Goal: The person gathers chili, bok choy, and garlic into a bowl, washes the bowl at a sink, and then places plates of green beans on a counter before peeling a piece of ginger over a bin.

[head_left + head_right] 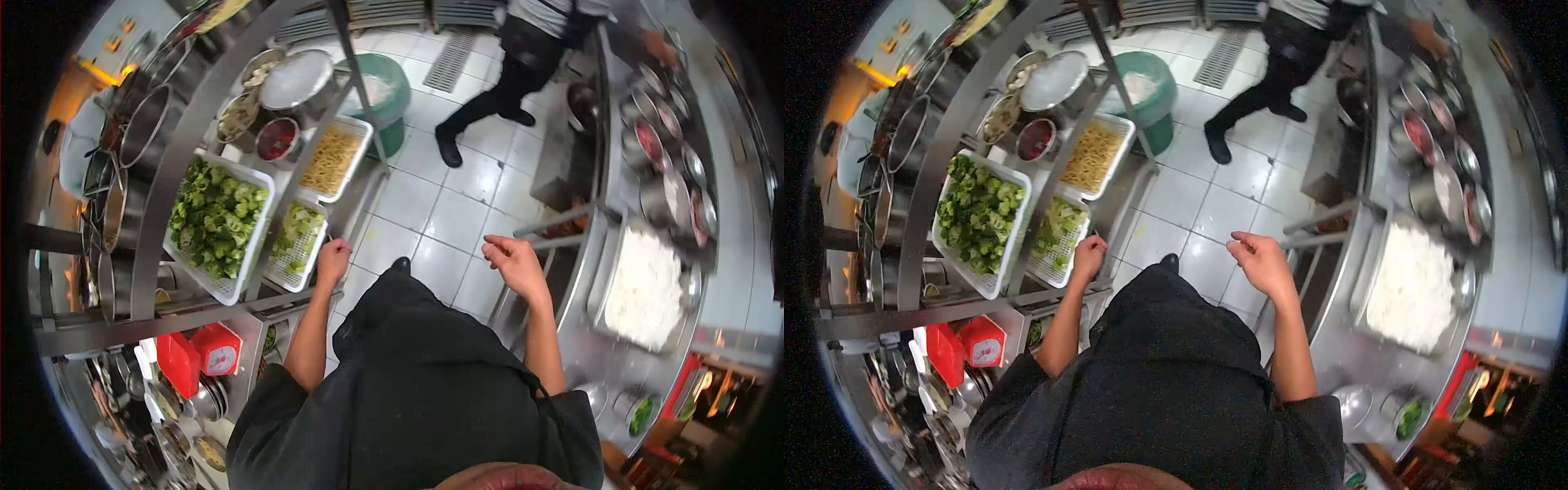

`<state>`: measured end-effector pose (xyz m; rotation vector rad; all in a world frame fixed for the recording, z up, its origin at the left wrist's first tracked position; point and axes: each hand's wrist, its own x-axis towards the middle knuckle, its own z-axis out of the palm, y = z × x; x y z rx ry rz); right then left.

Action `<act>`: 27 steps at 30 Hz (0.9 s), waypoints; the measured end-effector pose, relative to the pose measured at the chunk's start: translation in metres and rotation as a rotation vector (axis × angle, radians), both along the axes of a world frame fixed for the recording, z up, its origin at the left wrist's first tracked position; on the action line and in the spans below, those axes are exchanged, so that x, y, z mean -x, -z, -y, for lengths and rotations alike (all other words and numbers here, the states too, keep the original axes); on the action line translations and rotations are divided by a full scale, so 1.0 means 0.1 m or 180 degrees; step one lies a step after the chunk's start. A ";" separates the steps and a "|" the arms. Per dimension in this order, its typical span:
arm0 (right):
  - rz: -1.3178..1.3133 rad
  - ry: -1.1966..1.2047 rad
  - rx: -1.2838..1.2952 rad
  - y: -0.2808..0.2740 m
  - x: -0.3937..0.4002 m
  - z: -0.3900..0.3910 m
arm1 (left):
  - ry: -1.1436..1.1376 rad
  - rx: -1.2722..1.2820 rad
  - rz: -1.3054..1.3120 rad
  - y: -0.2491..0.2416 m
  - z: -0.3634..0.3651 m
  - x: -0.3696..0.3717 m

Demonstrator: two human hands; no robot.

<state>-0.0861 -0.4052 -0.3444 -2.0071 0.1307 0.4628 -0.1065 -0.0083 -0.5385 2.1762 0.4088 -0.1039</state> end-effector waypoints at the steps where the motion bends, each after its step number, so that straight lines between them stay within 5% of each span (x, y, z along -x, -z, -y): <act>1: 0.0135 -0.0090 0.0079 -0.02 -0.22 -0.11 | 0.0066 0.0012 -0.0142 -0.02 -0.03 -0.17; 9: 0.0334 -0.0123 0.0086 -0.22 -1.50 -0.44 | 0.0533 0.0601 0.0210 -1.12 0.47 -1.53; 17: 0.0267 -0.0174 0.0214 0.01 -2.93 0.21 | 0.0807 0.0569 0.0165 -1.27 0.99 -2.94; 27: 0.0913 -0.1375 0.0240 -0.38 -5.39 0.14 | -0.0015 0.0833 0.0203 -1.74 1.41 -4.08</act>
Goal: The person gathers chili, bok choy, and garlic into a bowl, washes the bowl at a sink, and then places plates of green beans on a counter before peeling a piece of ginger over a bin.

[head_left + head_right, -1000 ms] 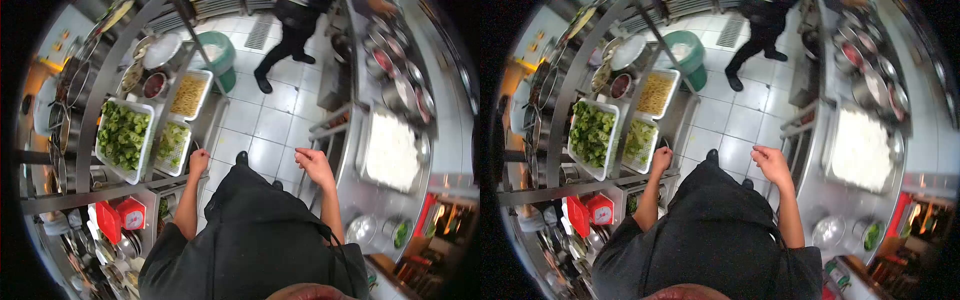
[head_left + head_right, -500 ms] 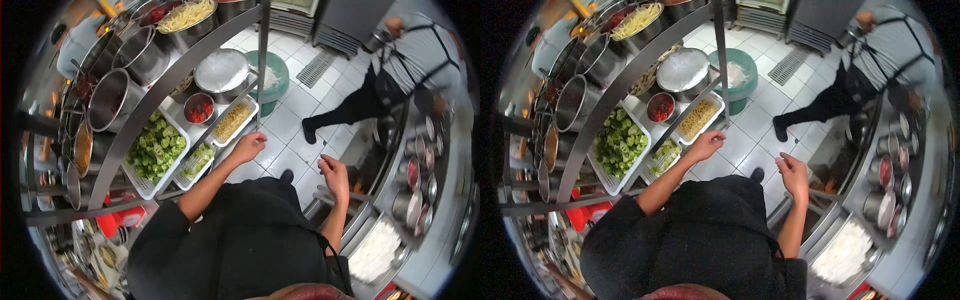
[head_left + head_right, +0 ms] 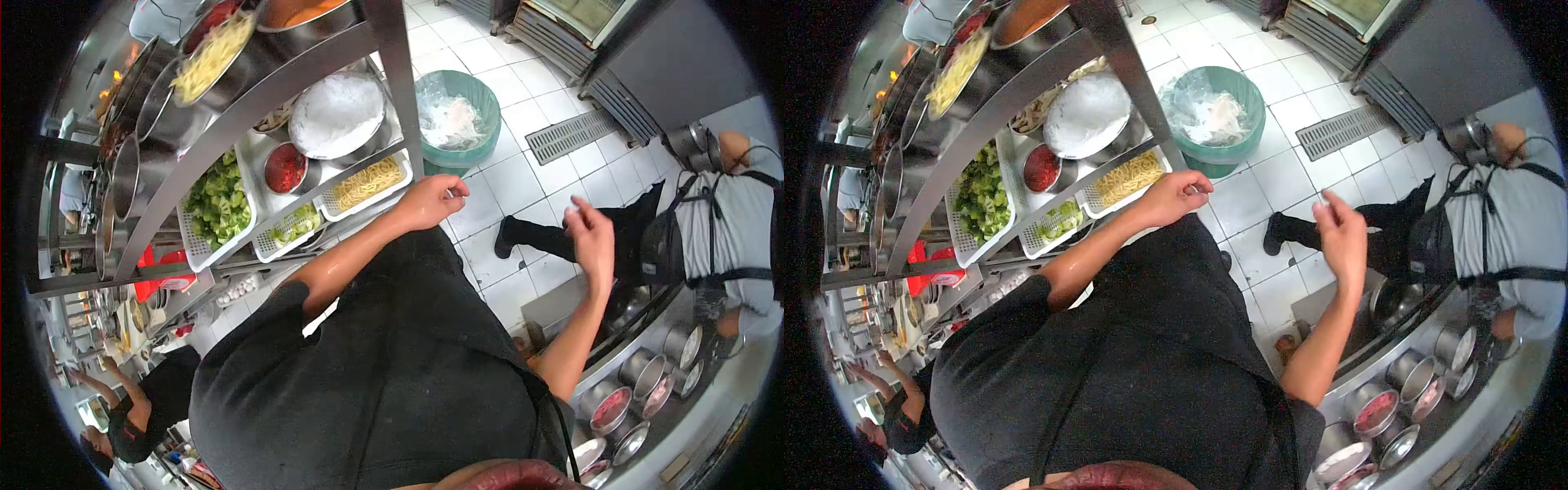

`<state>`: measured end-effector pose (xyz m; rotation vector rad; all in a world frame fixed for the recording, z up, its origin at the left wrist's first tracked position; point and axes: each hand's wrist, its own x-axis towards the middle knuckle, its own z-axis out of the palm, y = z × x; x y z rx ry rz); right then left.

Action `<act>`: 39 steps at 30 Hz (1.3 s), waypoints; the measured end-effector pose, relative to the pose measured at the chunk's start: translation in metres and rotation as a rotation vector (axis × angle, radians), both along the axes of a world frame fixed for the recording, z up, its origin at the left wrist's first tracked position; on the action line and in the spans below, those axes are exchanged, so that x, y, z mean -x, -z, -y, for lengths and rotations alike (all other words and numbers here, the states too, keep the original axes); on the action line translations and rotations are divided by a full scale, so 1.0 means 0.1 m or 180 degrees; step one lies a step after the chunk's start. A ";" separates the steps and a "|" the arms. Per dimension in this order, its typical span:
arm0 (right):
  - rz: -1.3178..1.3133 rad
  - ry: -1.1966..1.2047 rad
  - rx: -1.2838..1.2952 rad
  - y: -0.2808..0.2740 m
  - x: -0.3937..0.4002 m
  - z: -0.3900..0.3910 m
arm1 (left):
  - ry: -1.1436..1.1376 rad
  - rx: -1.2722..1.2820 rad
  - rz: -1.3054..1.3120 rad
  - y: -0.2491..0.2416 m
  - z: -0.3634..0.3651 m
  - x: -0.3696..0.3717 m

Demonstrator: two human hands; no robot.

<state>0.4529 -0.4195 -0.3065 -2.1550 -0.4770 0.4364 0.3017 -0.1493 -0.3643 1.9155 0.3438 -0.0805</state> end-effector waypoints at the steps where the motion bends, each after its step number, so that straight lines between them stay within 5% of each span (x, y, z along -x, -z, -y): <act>1: 0.0022 -0.0065 -0.0005 -0.10 -0.22 -0.12 | -0.0047 0.0033 -0.0026 -0.04 -0.01 -0.09; 7: 0.0454 -0.0465 0.0093 -0.05 -1.58 -0.73 | -0.0119 0.0244 0.0090 -0.15 -0.15 -0.77; 13: -0.0079 -0.0529 0.0418 0.23 -2.39 -1.01 | -0.0250 0.0451 0.0195 -0.15 -0.34 -1.32; 25: -0.1771 -0.0673 0.0784 1.92 -4.26 -1.13 | -0.1640 0.0467 -0.0005 0.07 -0.75 -2.23; 34: -0.2174 -0.0069 0.1533 3.82 -6.27 0.05 | -0.2291 -0.0457 -0.0661 0.27 -0.77 -3.85; 39: -0.2881 0.0811 0.1688 3.72 -6.56 0.64 | -0.1989 -0.0476 -0.0840 0.21 -0.66 -4.81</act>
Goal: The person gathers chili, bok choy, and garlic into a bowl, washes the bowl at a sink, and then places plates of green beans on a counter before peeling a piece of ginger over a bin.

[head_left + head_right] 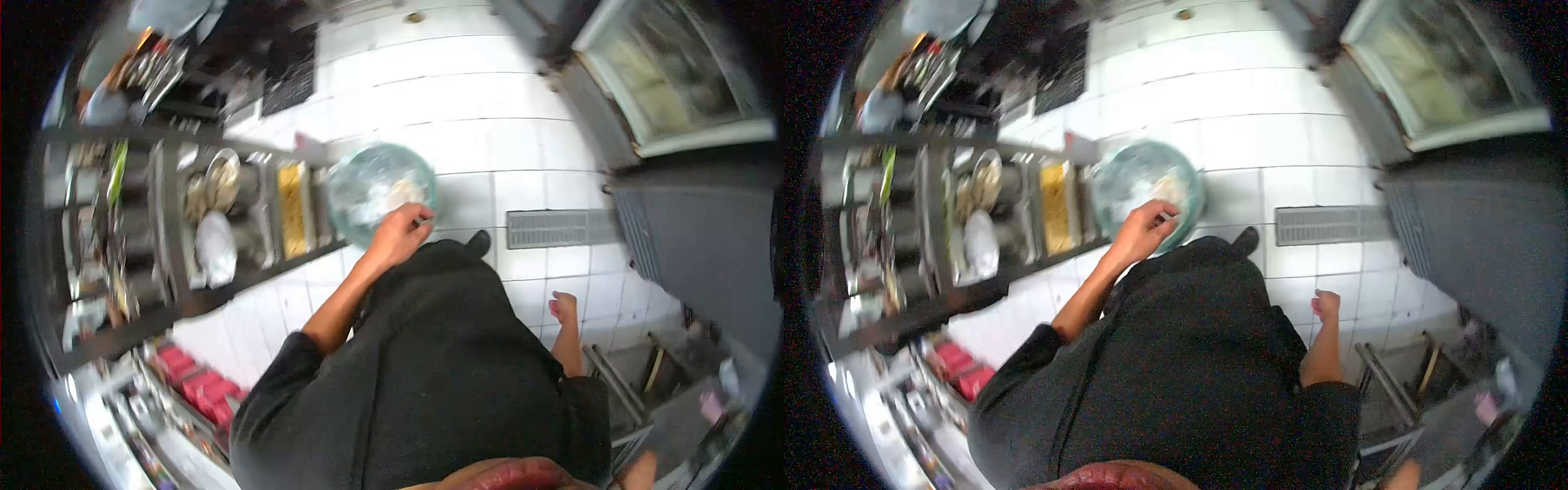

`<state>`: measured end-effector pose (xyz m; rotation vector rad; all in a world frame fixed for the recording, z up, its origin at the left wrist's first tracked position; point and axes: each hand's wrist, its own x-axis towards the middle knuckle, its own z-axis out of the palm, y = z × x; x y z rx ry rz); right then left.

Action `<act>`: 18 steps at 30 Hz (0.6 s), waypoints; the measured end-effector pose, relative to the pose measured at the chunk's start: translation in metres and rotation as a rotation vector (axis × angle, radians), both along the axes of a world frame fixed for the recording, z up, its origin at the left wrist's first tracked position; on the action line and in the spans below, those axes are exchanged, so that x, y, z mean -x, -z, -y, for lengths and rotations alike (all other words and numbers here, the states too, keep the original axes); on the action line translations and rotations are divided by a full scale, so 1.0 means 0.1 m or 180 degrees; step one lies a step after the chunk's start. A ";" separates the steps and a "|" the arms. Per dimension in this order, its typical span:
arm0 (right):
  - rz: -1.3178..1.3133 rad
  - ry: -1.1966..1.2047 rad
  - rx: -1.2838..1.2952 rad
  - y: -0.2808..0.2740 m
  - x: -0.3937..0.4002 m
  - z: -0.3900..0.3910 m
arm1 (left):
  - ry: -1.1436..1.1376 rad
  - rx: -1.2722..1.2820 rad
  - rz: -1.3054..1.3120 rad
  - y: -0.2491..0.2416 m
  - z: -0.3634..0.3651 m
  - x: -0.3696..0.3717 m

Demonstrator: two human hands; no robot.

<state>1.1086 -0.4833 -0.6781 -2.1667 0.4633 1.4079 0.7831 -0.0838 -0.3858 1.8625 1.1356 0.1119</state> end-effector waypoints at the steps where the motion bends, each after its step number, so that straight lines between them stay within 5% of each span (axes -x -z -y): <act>1: 0.0038 0.0109 -0.0065 -0.14 -0.05 0.06 | -0.0018 0.0120 0.0254 0.08 0.02 -0.14; 18: 0.1328 0.1287 -0.0352 -1.33 -0.86 0.71 | 0.1122 0.0338 0.0934 0.35 -0.22 -2.58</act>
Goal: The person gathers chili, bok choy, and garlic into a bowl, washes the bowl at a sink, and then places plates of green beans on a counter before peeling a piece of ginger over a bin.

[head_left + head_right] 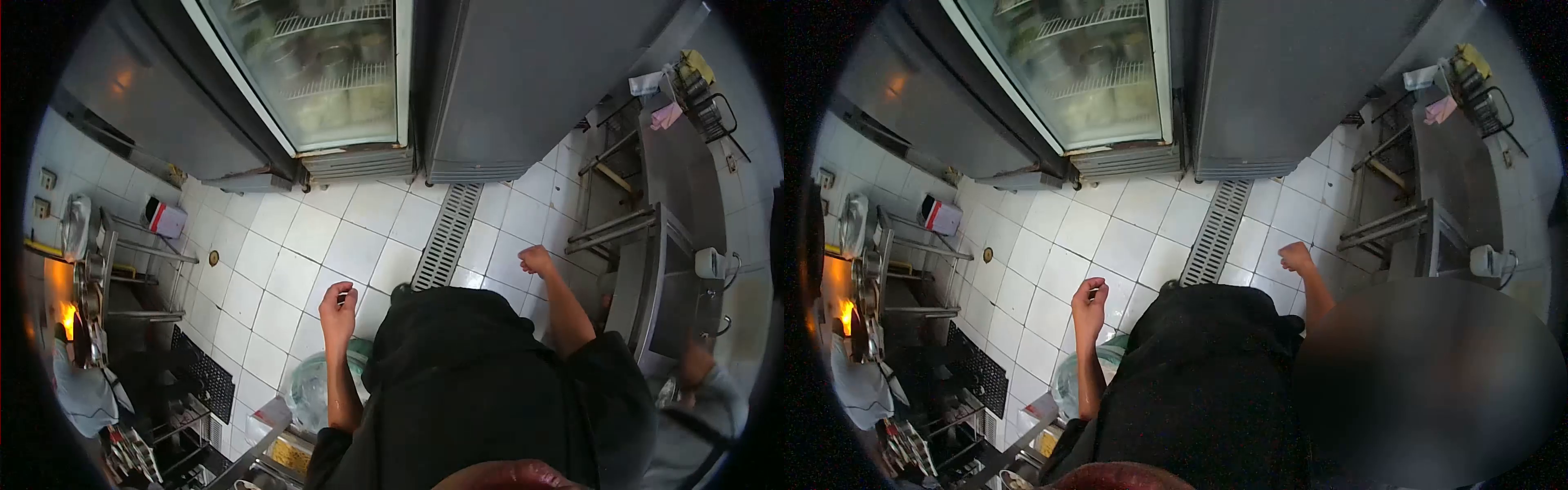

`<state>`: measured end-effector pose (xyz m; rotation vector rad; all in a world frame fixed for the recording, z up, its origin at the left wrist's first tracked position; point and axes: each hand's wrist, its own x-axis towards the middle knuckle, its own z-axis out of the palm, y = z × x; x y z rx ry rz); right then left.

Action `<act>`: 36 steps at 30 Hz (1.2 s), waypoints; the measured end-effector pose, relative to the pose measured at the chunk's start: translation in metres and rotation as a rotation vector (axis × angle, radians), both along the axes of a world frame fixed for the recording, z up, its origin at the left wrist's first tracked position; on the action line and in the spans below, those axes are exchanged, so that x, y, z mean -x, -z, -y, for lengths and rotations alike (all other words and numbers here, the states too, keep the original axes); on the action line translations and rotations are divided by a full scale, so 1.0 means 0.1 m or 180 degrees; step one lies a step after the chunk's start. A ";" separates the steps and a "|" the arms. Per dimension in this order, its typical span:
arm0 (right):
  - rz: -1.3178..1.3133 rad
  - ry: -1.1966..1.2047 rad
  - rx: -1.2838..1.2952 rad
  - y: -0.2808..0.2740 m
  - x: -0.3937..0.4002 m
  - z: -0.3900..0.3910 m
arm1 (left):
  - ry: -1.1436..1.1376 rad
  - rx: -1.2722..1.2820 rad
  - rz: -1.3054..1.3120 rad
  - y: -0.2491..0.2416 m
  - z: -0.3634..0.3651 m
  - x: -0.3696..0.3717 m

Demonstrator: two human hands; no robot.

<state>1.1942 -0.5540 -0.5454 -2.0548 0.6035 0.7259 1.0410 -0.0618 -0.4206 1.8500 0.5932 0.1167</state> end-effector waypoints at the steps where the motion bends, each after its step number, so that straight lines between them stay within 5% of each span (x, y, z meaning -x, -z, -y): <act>1: 0.0069 0.0146 0.0012 0.01 0.02 0.08 | 0.0081 -0.0071 0.0060 0.03 -0.04 -0.11; 14: 0.0225 0.2059 -0.0275 0.05 0.56 0.62 | 0.1575 -0.0373 0.0453 -0.24 0.36 -2.12; 24: 0.1062 0.2948 -0.0840 0.16 0.87 1.91 | 0.3033 -0.0126 0.0653 -0.24 2.65 -2.98; 27: 0.1164 0.2891 -0.0341 0.03 0.71 2.41 | 0.3293 -0.0291 0.0535 -0.30 3.44 -3.11; 36: 0.2041 0.3393 -0.0388 -1.29 0.41 3.69 | 0.3601 -0.0408 0.0370 -0.34 5.24 -3.53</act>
